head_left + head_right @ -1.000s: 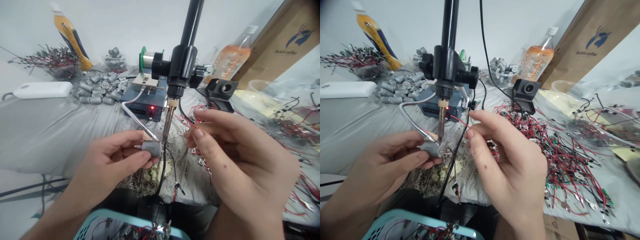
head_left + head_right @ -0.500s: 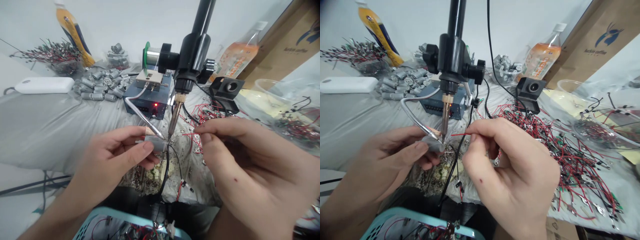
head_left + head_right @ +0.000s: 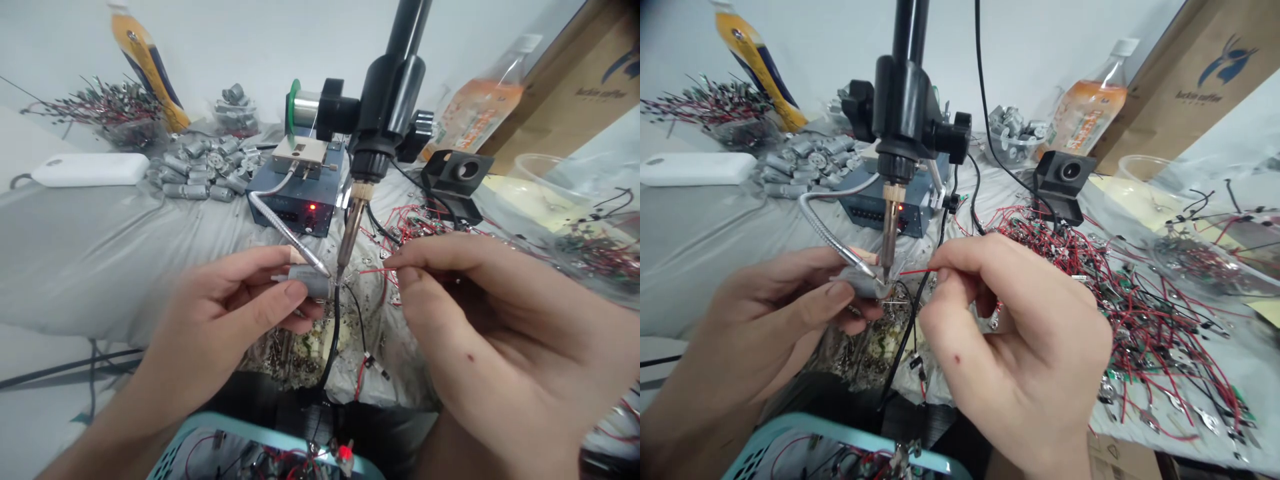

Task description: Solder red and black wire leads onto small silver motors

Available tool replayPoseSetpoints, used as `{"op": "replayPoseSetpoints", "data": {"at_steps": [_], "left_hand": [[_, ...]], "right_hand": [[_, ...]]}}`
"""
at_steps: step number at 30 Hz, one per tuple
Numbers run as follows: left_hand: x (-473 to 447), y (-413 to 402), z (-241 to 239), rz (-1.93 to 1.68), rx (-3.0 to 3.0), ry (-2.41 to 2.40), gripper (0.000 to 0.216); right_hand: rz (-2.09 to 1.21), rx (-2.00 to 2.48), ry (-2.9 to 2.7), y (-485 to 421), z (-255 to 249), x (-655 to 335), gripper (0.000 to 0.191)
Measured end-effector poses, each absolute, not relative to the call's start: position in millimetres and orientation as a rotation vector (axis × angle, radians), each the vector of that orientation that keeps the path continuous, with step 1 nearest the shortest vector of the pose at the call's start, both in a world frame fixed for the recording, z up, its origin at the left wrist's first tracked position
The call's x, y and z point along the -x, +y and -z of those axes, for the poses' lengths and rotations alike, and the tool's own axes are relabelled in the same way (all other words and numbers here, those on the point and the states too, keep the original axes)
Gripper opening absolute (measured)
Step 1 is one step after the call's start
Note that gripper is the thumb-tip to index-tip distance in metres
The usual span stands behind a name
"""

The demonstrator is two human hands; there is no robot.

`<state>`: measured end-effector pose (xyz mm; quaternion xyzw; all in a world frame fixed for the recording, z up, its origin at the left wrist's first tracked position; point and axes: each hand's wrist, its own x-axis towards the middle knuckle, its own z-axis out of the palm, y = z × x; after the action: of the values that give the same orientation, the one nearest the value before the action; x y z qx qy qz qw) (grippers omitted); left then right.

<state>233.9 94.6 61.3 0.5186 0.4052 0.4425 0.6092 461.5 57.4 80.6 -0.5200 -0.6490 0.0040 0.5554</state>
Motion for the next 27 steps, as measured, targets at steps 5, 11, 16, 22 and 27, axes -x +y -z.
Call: {"op": "replayPoseSetpoints", "data": {"at_steps": [5,11,16,22,27], "left_hand": [[-234,95,-61,-1.020,-1.227,0.928,0.019],[-235,96,-63,-1.005,-1.266,0.936,0.021],[-235,95,-63,-1.005,-1.260,0.971,0.020],[-233,95,-60,-1.007,-1.272,0.978,0.022],[-231,95,-57,-1.009,-1.287,0.950,0.022]], "right_hand": [[-0.009,1.243,-1.540,56,-83,-462,0.022],[-0.105,1.181,-1.615,58,-91,-461,0.023],[-0.121,1.172,-1.662,60,-92,-460,0.024],[-0.088,1.177,-1.653,59,-85,-461,0.022],[-0.132,1.097,-1.660,61,-83,-463,0.019]]}}
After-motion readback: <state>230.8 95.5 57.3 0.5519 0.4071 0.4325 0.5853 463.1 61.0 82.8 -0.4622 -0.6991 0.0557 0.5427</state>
